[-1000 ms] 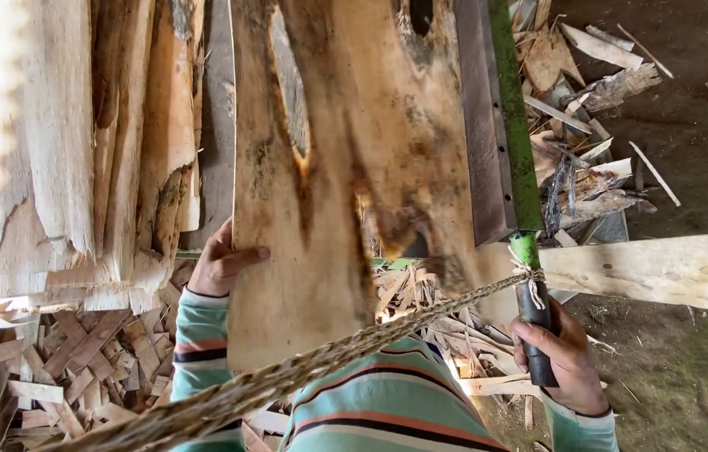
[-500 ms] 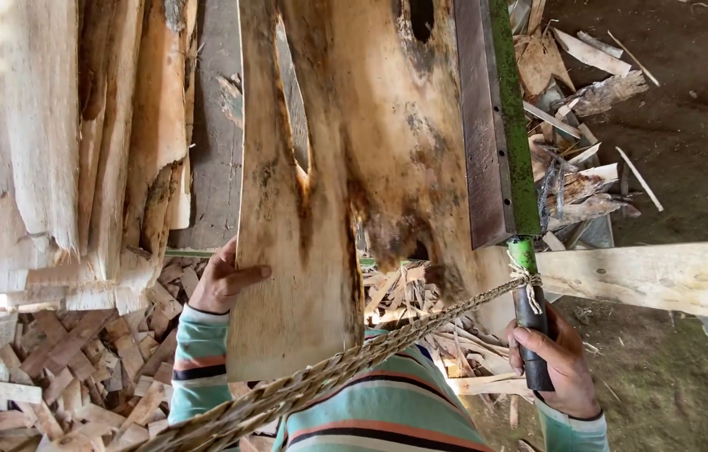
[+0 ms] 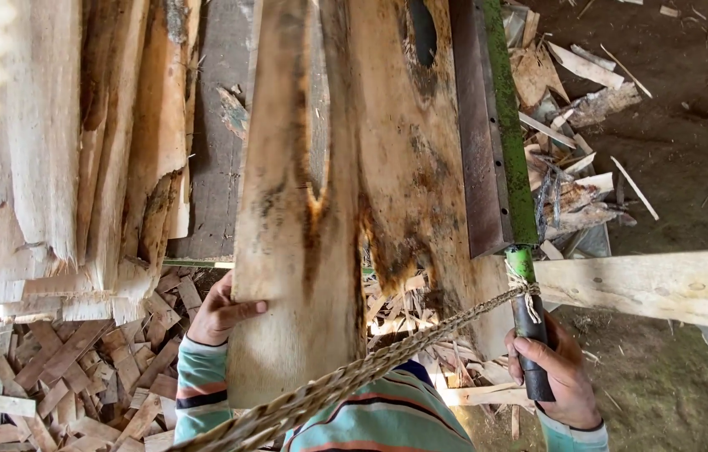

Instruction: Trimming and squaring thin wood sheets using a manual guillotine cutter.

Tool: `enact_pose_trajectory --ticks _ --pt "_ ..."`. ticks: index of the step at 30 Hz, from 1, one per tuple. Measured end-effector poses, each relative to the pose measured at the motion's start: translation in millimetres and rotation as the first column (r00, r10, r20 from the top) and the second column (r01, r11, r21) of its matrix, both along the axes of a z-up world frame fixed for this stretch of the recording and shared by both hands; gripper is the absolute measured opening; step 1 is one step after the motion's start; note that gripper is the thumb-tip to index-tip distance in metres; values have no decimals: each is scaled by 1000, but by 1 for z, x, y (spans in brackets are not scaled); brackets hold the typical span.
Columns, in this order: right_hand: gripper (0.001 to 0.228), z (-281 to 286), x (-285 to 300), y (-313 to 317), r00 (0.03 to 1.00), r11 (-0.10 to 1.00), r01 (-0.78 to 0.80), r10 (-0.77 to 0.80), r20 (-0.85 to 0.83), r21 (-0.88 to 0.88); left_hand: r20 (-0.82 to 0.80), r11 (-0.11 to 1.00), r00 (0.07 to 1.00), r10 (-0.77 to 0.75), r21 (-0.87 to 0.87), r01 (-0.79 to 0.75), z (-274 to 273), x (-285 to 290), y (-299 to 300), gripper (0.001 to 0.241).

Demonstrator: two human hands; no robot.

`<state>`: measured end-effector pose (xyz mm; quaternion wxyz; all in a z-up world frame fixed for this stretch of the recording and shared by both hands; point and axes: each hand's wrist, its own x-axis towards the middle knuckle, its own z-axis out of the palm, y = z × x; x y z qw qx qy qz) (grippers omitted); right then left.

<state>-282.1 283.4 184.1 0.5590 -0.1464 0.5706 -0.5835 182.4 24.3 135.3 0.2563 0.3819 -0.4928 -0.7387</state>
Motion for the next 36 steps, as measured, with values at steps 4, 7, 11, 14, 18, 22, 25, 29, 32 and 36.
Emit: enact_pose_trajectory --ticks 4,7,11,14,18,22,25,29,32,36 --pt "49 -11 -4 5 1000 1000 7 -7 -1 -11 21 992 991 129 8 -129 -39 2 -13 65" --pt "52 -9 0 4 1000 1000 -5 5 -18 -17 218 979 973 73 -201 -29 -145 37 -23 60" --pt "55 -8 -8 1 998 1000 -28 28 -49 3 108 976 993 55 -215 -31 -185 28 -24 70" --pt "56 -15 -9 2 995 998 -53 55 -84 19 -13 986 987 159 -40 -159 -156 12 -18 76" --pt "55 -11 -6 0 990 997 -74 76 -117 23 85 984 981 176 -9 -176 -135 6 -20 64" --pt "53 -6 -4 -1 991 997 -75 77 -109 23 59 863 996 70 -505 -30 -101 1 -23 45" --pt "51 -8 -8 -1 992 997 -68 71 -102 33 -107 847 994 15 -526 -69 -143 15 -41 55" --pt "51 1 0 7 993 997 -60 64 -99 45 -200 990 972 126 -31 -135 -120 3 -29 70" --pt "58 10 3 -5 992 998 -67 67 -105 1 -85 980 982 166 -94 -174 -128 4 -39 64" --pt "68 13 3 -4 994 997 -72 73 -78 18 93 952 989 113 -295 -81 -139 10 -34 49"
